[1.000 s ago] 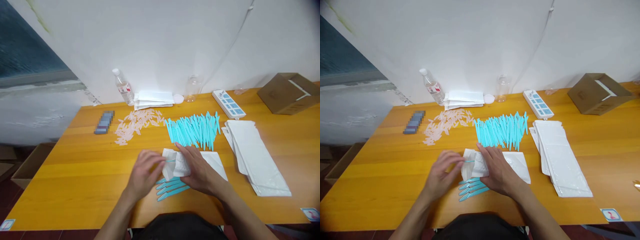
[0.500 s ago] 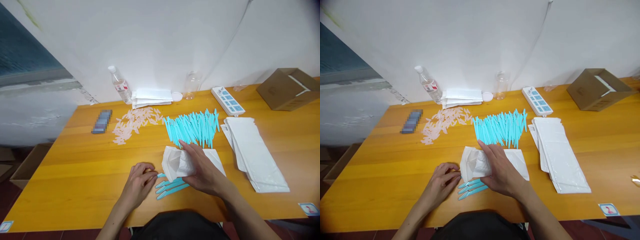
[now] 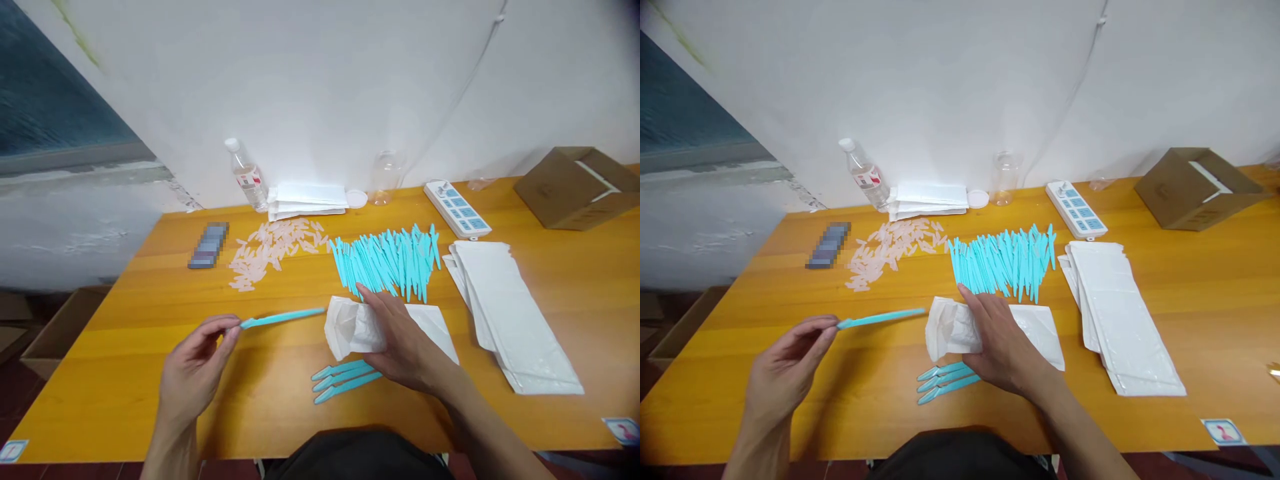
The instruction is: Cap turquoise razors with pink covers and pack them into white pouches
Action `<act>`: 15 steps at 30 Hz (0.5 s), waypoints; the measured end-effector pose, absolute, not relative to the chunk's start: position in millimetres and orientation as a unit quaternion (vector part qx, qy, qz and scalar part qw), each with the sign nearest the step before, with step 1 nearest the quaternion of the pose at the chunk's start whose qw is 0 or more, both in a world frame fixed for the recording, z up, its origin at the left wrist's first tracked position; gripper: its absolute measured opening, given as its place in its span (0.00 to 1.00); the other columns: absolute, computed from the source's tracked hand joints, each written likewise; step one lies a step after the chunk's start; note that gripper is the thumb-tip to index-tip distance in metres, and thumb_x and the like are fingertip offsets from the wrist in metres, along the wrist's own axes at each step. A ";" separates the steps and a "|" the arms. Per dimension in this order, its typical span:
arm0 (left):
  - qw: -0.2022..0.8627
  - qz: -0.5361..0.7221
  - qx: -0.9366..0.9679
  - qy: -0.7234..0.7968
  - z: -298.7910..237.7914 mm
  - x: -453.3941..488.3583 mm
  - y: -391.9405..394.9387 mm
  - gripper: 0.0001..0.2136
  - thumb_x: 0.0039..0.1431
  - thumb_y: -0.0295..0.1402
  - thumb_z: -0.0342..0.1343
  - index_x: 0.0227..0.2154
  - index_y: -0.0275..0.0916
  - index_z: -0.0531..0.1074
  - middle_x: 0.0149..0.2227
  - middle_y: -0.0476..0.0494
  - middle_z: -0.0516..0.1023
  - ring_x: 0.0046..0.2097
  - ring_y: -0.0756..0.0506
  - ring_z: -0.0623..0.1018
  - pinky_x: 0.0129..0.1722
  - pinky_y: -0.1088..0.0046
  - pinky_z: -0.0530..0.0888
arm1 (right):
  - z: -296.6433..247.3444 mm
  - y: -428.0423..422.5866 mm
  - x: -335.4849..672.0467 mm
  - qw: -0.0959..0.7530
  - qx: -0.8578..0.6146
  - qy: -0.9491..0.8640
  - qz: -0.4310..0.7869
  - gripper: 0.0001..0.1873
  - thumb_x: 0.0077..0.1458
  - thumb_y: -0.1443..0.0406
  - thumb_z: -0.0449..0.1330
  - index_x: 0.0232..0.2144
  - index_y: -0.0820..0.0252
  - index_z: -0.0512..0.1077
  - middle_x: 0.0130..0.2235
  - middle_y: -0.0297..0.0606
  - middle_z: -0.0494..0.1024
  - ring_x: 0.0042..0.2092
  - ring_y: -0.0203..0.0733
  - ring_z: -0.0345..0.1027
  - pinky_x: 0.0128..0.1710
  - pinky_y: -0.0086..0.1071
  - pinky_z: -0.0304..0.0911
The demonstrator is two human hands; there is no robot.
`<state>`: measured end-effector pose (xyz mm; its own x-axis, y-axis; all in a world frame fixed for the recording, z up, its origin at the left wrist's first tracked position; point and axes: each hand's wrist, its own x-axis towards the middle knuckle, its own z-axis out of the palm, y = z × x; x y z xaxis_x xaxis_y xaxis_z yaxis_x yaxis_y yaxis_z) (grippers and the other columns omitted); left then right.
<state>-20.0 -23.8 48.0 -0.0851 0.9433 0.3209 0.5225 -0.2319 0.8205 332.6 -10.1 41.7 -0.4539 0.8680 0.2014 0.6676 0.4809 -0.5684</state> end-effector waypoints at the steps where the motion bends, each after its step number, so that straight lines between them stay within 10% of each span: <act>1: 0.225 0.454 0.658 0.558 56.1 -17.4 -20.8 0.04 0.62 0.30 0.60 0.39 0.42 0.76 0.40 0.47 0.79 0.41 0.49 0.79 0.43 0.74 0.75 | 40.6 -10.2 331.9 0.238 -0.466 -0.826 0.207 0.55 0.48 0.72 0.61 0.71 0.53 0.37 0.58 0.50 0.66 0.59 0.59 0.61 0.59 0.57 0.58; 15: 0.203 0.392 0.771 0.458 36.5 71.2 -24.6 0.09 0.64 0.35 0.58 0.47 0.44 0.76 0.42 0.42 0.79 0.44 0.45 0.79 0.42 0.70 0.78 | 38.6 -15.8 328.9 0.222 -0.479 -0.814 0.242 0.58 0.41 0.76 0.57 0.71 0.50 0.37 0.63 0.47 0.62 0.64 0.56 0.57 0.63 0.56 0.55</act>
<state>71.2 -24.6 36.5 0.2728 0.8660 0.4191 0.5467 -0.4980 0.6731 328.9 -15.8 38.6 -0.4421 0.8876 0.1294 0.6733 0.4237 -0.6059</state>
